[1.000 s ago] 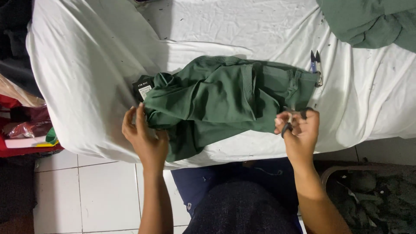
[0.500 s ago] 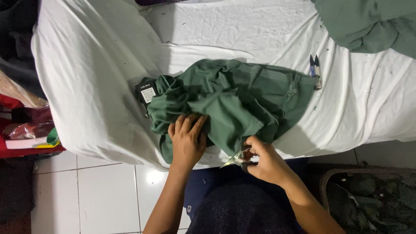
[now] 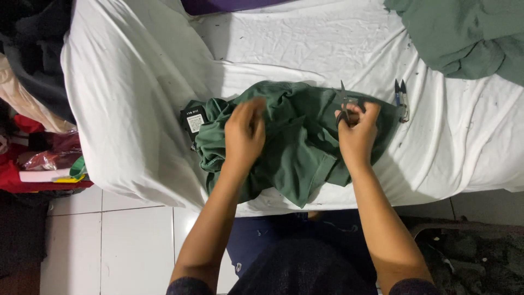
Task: Trimming loose threads and excess material from a green garment using scissors, followed by folding and inspection.
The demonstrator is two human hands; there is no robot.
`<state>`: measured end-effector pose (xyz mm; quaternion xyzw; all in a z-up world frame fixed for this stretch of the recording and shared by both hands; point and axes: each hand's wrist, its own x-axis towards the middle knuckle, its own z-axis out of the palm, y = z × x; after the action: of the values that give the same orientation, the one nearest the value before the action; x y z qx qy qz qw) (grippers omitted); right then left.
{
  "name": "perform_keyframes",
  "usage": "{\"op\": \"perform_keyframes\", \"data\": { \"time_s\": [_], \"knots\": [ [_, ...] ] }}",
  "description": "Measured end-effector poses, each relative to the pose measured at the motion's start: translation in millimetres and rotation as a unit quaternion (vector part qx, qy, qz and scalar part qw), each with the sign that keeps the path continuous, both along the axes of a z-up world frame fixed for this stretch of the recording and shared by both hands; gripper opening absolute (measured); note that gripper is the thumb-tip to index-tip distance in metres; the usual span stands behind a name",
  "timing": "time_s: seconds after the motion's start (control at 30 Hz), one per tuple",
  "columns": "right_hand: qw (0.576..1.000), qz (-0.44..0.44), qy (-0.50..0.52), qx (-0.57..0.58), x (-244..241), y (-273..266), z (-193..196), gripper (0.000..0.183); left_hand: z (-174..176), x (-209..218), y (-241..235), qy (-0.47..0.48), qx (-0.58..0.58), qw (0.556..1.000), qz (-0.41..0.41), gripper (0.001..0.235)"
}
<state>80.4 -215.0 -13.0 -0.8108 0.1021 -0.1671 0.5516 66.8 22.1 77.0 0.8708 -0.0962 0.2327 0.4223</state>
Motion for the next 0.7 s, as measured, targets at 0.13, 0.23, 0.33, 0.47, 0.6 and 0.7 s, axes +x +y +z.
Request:
{"op": "perform_keyframes", "data": {
  "time_s": [0.13,0.23,0.33,0.47,0.6,0.7],
  "knots": [
    [0.999,-0.038,-0.019,0.027,-2.2,-0.2,-5.0,0.045,-47.6,76.3,-0.5,0.075,0.105,0.991,0.013,0.029],
    [0.98,-0.042,-0.118,0.152,-7.2,-12.9,-29.9,0.033,-85.8,114.1,-8.6,0.161,0.24,0.956,0.059,0.039],
    [0.931,-0.08,-0.19,0.3,-3.4,-17.9,-37.8,0.027,-88.4,121.4,-13.4,0.159,0.292,0.94,0.072,0.026],
    [0.901,-0.11,-0.212,0.361,-4.6,-18.5,-37.2,0.026,-95.7,122.2,-9.0,0.126,0.197,0.967,0.105,0.009],
    [0.887,-0.125,-0.214,0.389,-8.0,-16.2,-25.2,0.021,-95.0,113.8,5.7,0.166,-0.021,0.977,0.13,0.014],
    [0.878,-0.137,-0.221,0.402,-13.8,-19.8,-15.8,0.019,-79.4,102.9,15.2,0.127,-0.074,0.978,0.149,0.013]
  ]
}}
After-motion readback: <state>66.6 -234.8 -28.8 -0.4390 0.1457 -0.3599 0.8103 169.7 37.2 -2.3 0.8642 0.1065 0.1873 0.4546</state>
